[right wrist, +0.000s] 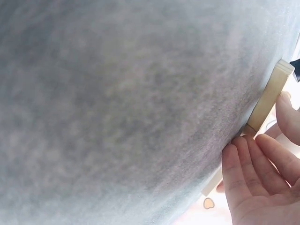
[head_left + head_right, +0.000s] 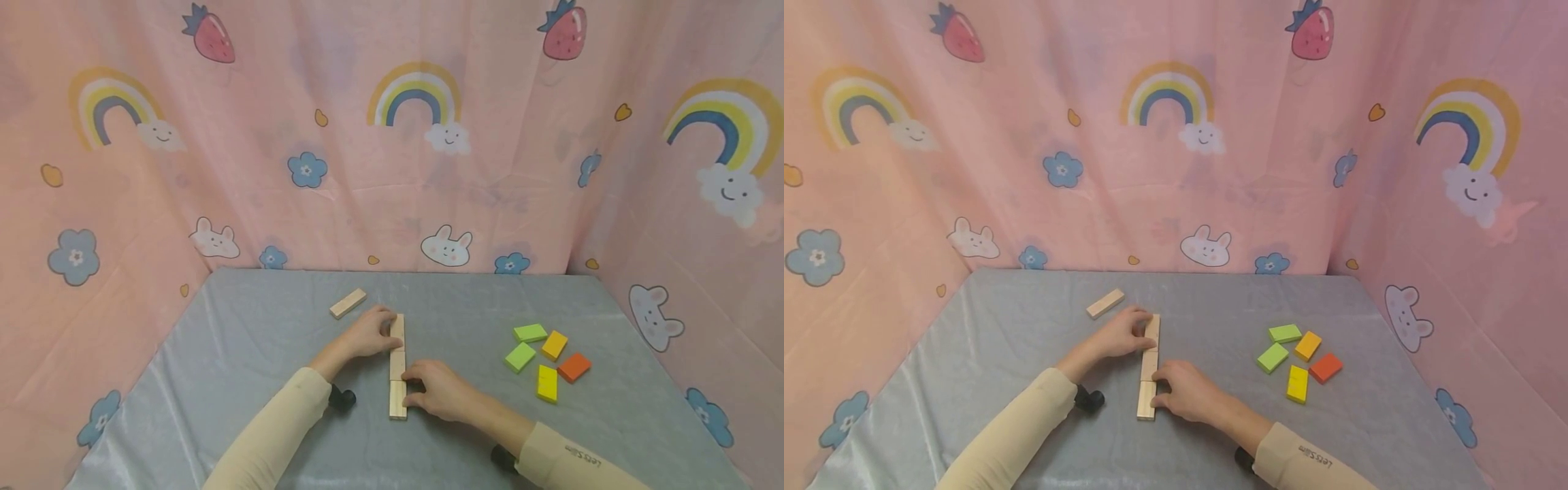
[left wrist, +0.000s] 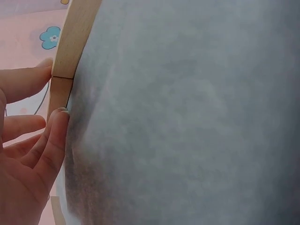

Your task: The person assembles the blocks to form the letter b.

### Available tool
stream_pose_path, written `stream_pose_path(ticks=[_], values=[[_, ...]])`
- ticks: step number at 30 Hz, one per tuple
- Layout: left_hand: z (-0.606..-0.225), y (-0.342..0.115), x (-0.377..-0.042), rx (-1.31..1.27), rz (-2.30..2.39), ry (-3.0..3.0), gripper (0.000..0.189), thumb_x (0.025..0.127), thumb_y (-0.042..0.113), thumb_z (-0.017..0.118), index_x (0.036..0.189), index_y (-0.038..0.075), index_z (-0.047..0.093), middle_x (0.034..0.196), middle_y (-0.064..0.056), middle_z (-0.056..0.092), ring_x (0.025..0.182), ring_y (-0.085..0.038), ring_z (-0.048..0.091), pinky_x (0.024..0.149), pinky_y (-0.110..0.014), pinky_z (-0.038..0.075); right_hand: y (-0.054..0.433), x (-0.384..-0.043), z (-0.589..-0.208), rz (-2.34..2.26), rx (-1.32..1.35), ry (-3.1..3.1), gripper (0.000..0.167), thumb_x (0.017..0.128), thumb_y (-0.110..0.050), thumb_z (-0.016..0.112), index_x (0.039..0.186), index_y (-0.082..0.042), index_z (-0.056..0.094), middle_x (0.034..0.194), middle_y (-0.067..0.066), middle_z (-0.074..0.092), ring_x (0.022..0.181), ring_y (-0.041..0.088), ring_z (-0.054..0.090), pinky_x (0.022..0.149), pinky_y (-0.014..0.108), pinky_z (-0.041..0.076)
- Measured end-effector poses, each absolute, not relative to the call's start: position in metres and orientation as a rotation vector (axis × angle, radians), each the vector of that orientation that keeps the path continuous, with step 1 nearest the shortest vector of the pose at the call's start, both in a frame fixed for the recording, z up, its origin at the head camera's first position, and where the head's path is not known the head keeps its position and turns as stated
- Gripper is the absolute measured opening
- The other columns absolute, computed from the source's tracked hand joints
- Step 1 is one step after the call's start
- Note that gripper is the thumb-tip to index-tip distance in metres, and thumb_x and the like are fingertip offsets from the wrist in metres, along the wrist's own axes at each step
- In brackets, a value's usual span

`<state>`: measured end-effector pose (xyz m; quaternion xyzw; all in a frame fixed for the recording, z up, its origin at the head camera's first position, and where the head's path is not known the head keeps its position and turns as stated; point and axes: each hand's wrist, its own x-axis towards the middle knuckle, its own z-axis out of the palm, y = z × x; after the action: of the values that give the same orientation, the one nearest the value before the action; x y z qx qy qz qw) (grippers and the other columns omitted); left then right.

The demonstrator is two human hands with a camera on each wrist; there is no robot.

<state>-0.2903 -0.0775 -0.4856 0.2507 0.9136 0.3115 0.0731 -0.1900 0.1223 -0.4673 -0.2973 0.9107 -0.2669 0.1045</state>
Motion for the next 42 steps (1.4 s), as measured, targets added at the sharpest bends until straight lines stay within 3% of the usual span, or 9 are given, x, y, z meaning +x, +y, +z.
stream_pose_path(ticks=[14, 19, 23, 26, 32, 38, 42], values=[[-0.484, -0.076, -0.289, 0.768, 0.915, 2.762, 0.059, 0.093, 0.030, 0.076, 0.139, 0.000, 0.058, 0.140, -0.014, 0.054, 0.089, -0.013, 0.057, 0.074, -0.031, 0.051, 0.124, -0.189, -0.465, -0.809, -0.896, 2.672, 0.034, 0.084, -0.018, 0.085, 0.111, -0.001, 0.075, 0.103, 0.003, 0.073, 0.097, 0.020, 0.067, 0.084, 0.040, 0.056], [-0.482, -0.076, -0.289, 0.790, 0.905, 2.756, 0.053, 0.092, 0.028, 0.077, 0.134, -0.001, 0.061, 0.131, -0.015, 0.059, 0.089, -0.017, 0.059, 0.076, -0.035, 0.053, 0.125, -0.189, -0.465, -0.816, -0.921, 2.672, 0.034, 0.084, -0.018, 0.085, 0.111, -0.001, 0.075, 0.103, 0.004, 0.072, 0.096, 0.019, 0.067, 0.084, 0.039, 0.056], [-0.477, -0.079, -0.289, 0.785, 0.909, 2.742, 0.049, 0.094, 0.025, 0.074, 0.132, -0.002, 0.062, 0.129, -0.017, 0.062, 0.108, -0.028, 0.063, 0.091, -0.046, 0.054, 0.126, -0.188, -0.466, -0.813, -0.932, 2.678, 0.033, 0.084, -0.018, 0.084, 0.111, -0.001, 0.075, 0.103, 0.003, 0.072, 0.097, 0.019, 0.067, 0.085, 0.039, 0.055], [-0.474, -0.083, -0.289, 0.732, 0.949, 2.734, 0.047, 0.096, 0.024, 0.071, 0.133, -0.003, 0.062, 0.132, -0.018, 0.063, 0.117, -0.032, 0.062, 0.094, -0.049, 0.054, 0.125, -0.189, -0.466, -0.807, -0.931, 2.680, 0.033, 0.084, -0.018, 0.084, 0.111, -0.001, 0.075, 0.102, 0.003, 0.072, 0.096, 0.019, 0.067, 0.085, 0.039, 0.056], [-0.471, -0.092, -0.294, 0.710, 0.934, 2.795, 0.034, 0.099, 0.022, 0.067, 0.127, 0.003, 0.068, 0.120, -0.011, 0.070, 0.103, -0.024, 0.067, 0.078, -0.037, 0.058, 0.124, -0.188, -0.465, -0.781, -0.901, 2.686, 0.034, 0.085, -0.020, 0.084, 0.111, -0.002, 0.075, 0.101, 0.001, 0.072, 0.094, 0.015, 0.066, 0.083, 0.037, 0.055], [-0.466, -0.100, -0.302, 0.721, 0.890, 2.895, 0.029, 0.098, 0.019, 0.066, 0.121, 0.002, 0.072, 0.110, -0.009, 0.071, 0.093, -0.020, 0.065, 0.074, -0.034, 0.056, 0.123, -0.188, -0.465, -0.789, -0.925, 2.698, 0.032, 0.083, -0.018, 0.085, 0.109, -0.001, 0.075, 0.100, 0.003, 0.071, 0.092, 0.016, 0.065, 0.082, 0.037, 0.055], [-0.462, -0.106, -0.307, 0.679, 0.937, 2.925, 0.028, 0.099, 0.017, 0.065, 0.120, 0.001, 0.072, 0.110, -0.009, 0.069, 0.095, -0.021, 0.064, 0.077, -0.036, 0.055, 0.123, -0.187, -0.465, -0.788, -0.932, 2.704, 0.032, 0.083, -0.018, 0.085, 0.109, -0.001, 0.075, 0.099, 0.002, 0.072, 0.091, 0.014, 0.065, 0.081, 0.036, 0.055]])
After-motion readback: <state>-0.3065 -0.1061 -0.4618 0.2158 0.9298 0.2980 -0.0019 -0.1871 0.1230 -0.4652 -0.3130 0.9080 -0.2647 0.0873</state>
